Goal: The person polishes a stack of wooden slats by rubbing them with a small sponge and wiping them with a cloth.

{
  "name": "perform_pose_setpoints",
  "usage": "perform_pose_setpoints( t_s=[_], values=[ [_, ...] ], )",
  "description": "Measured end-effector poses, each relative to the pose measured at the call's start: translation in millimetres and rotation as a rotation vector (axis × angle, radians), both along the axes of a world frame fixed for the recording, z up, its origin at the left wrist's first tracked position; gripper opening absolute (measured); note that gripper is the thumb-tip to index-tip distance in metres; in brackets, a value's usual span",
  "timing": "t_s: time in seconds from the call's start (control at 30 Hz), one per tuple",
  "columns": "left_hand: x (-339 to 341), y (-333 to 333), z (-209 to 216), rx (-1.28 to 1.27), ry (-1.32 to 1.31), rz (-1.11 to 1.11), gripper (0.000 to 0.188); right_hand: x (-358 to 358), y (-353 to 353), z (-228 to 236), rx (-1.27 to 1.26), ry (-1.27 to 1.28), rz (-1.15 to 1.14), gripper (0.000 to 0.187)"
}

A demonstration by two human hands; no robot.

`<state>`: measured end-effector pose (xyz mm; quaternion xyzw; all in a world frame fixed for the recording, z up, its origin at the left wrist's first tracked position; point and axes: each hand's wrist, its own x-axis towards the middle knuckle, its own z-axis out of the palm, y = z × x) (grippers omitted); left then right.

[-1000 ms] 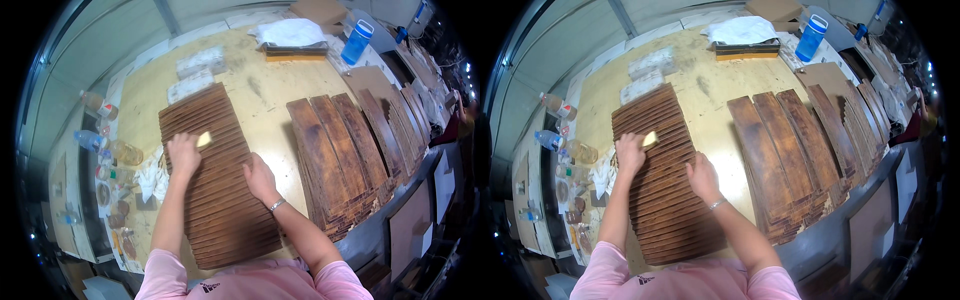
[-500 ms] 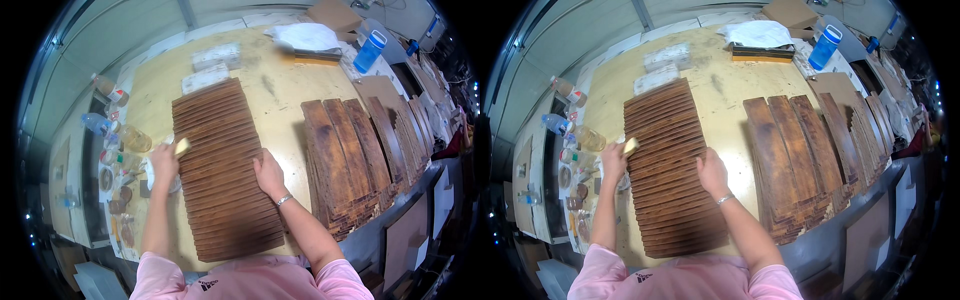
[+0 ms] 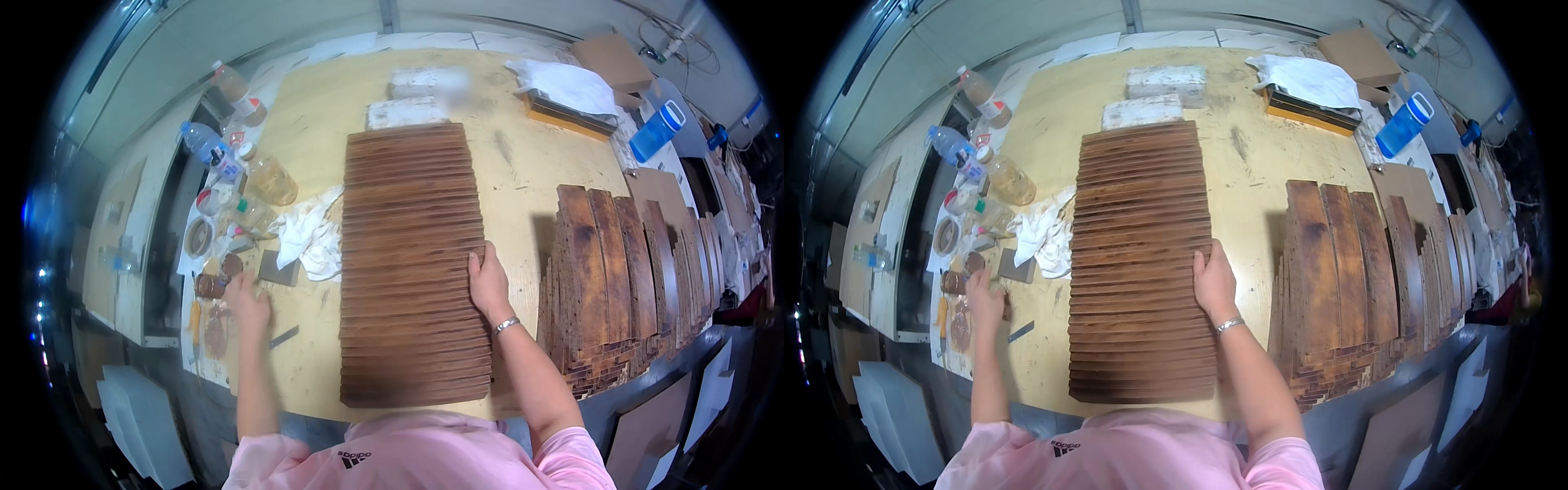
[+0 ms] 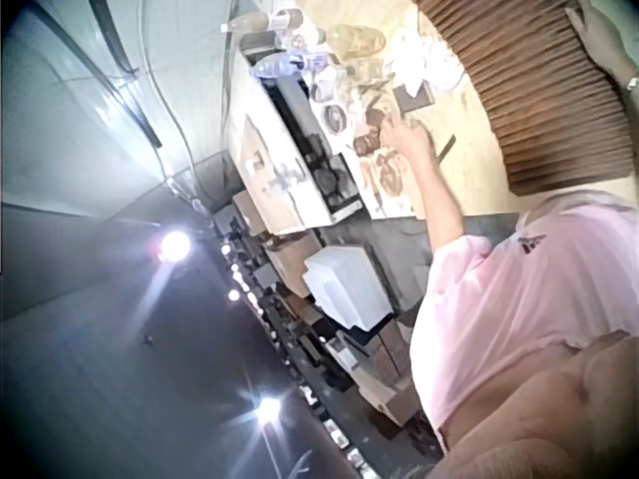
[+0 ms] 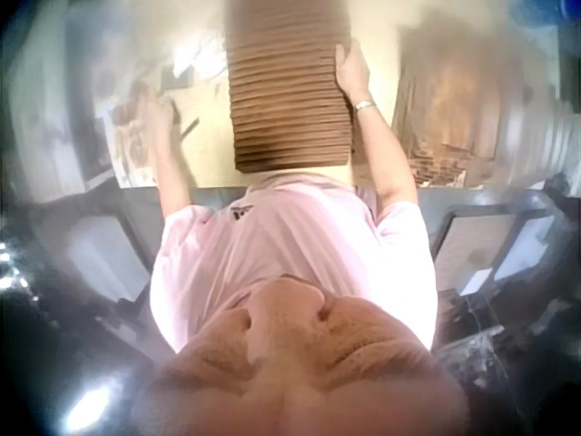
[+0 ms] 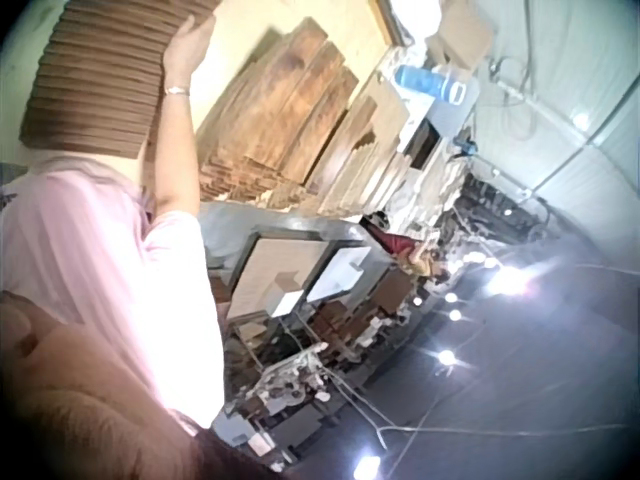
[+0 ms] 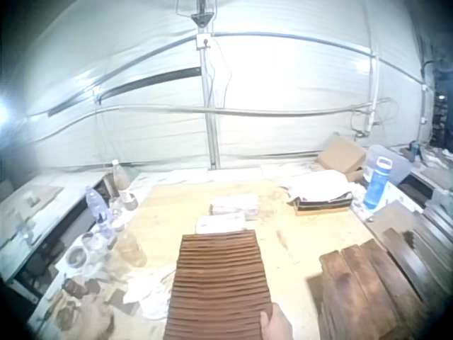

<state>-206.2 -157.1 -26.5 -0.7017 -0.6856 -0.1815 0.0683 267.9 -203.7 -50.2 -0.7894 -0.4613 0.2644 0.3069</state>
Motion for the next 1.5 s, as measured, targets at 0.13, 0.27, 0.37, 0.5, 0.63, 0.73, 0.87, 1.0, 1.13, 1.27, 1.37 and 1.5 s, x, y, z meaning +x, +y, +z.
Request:
perform_pose_setpoints(
  t_s=[0.13,0.27,0.37,0.5,0.63,0.73,0.87,1.0,1.13,1.27,1.37,1.5],
  values=[
    [70.3,54.0,-11.4,-0.140,-0.199,-0.160,0.056,0.1,1.3,7.0,-0.037,-0.031,0.012,0.050],
    [112.4,85.9,-31.0,-0.159,-0.032,-0.151,0.059,3.2,2.1,-6.3,-0.009,-0.045,0.001,0.051],
    [113.0,97.2,-44.2,-0.205,-0.077,-0.146,0.058,2.0,1.4,-3.3,-0.021,-0.042,-0.004,0.051],
    [92.4,111.6,-52.5,-0.198,-0.082,-0.119,0.049,1.5,2.3,-4.3,-0.016,-0.060,-0.008,0.051],
    [106.2,86.0,-22.5,-0.013,0.046,-0.116,0.042,-2.8,3.3,-1.6,-0.025,-0.052,-0.003,0.051],
    [85.0,65.7,-10.8,0.049,-0.193,-0.251,0.036,1.5,0.4,-12.4,-0.003,-0.044,-0.001,0.052],
    [6.4,20.7,6.3,0.135,-0.321,0.018,0.029,1.2,-0.5,-1.9,-0.014,0.009,0.021,0.050],
    [-40.9,-23.8,3.9,-0.064,-0.334,0.113,0.038,4.2,-0.3,-16.0,0.031,0.004,0.025,0.048],
    [-47.7,-31.0,-28.8,-0.115,-0.116,0.070,0.047,4.2,0.9,-12.6,0.036,-0.004,0.029,0.047],
    [-35.2,-20.2,-39.1,-0.128,-0.248,0.188,0.045,-0.4,1.7,-2.4,0.012,0.009,0.019,0.046],
    [36.3,1.3,3.4,-0.007,-0.447,-0.048,0.043,3.2,2.1,-6.2,0.011,0.031,0.009,0.045],
    [159.2,54.9,19.9,0.077,-0.426,-0.447,0.039,3.0,0.2,-4.1,0.006,-0.011,-0.006,0.046]
  ],
)
